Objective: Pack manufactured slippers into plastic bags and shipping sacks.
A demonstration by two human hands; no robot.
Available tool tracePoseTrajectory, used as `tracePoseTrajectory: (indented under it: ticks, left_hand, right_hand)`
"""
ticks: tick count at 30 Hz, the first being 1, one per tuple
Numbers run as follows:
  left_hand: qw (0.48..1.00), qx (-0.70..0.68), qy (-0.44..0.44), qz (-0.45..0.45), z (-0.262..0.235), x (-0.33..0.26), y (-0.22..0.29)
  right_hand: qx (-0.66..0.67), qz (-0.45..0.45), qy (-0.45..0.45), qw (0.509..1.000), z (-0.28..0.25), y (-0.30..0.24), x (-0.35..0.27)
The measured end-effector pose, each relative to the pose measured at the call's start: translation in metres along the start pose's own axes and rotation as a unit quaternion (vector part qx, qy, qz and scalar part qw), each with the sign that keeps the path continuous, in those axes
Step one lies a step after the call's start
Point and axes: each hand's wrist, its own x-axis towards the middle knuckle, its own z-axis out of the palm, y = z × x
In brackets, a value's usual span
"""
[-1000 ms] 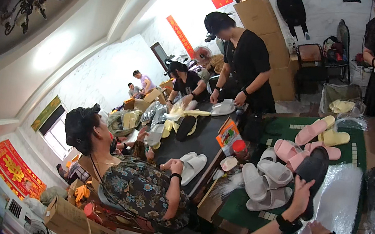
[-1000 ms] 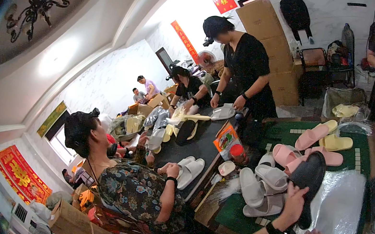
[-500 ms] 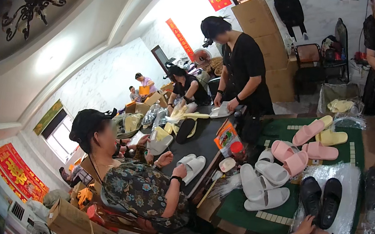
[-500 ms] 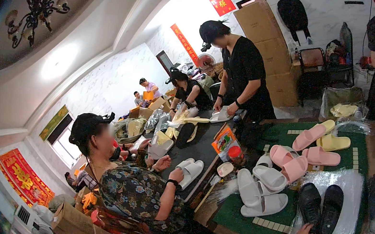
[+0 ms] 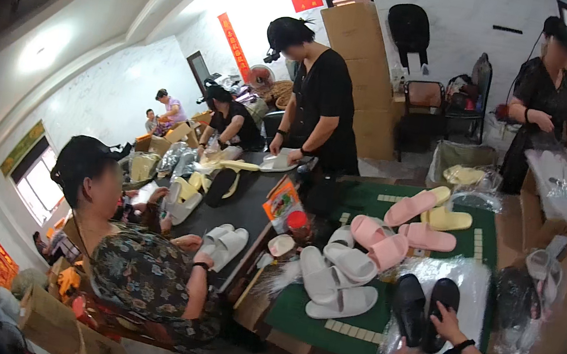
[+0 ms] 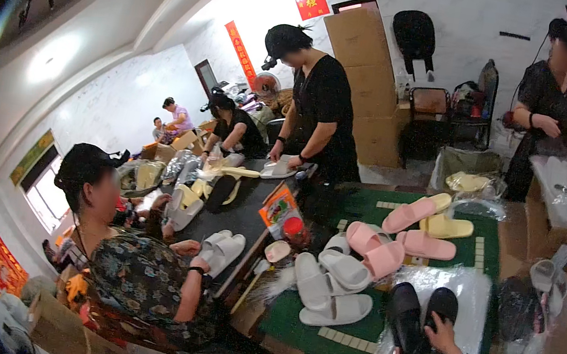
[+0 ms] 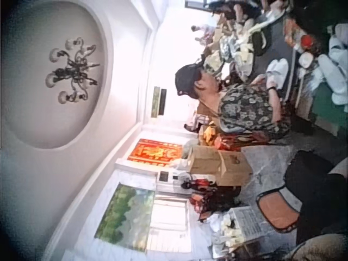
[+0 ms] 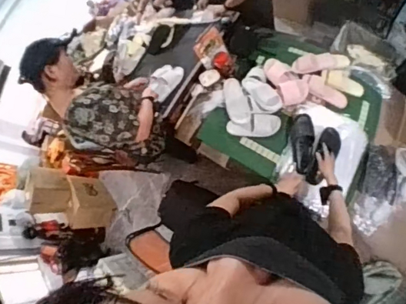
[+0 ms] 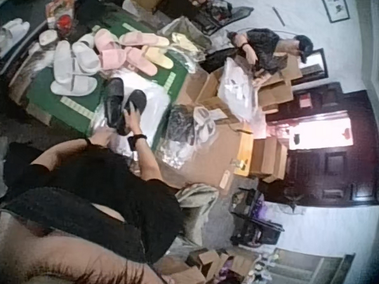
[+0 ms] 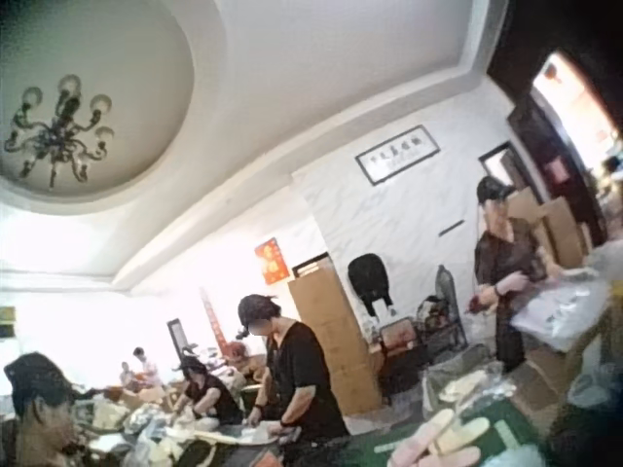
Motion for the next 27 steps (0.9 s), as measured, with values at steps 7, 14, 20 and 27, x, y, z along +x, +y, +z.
tracePoseTrajectory:
  ticks: [7, 14, 20, 27]
  left_hand:
    - [1.000, 0.004, -0.018, -0.008, 0.010, -0.006, -0.012]
    - [0.998, 0.051, -0.019, 0.018, 0.009, 0.002, -0.013]
    - [0.996, 0.013, 0.089, 0.019, 0.039, 0.000, -0.030]
    - [0.962, 0.193, -0.182, 0.069, 0.016, -0.011, -0.012]
  right_hand:
    - [-0.092, 0.025, 0.054, 0.994, 0.003, -0.023, 0.010]
    - [-0.022, -0.035, -0.141, 0.989, 0.010, 0.018, 0.039]
    - [-0.118, -0.008, -0.117, 0.986, 0.015, -0.018, 0.038]
    - [-0.130, 0.097, -0.089, 0.983, 0.017, -0.010, 0.054]
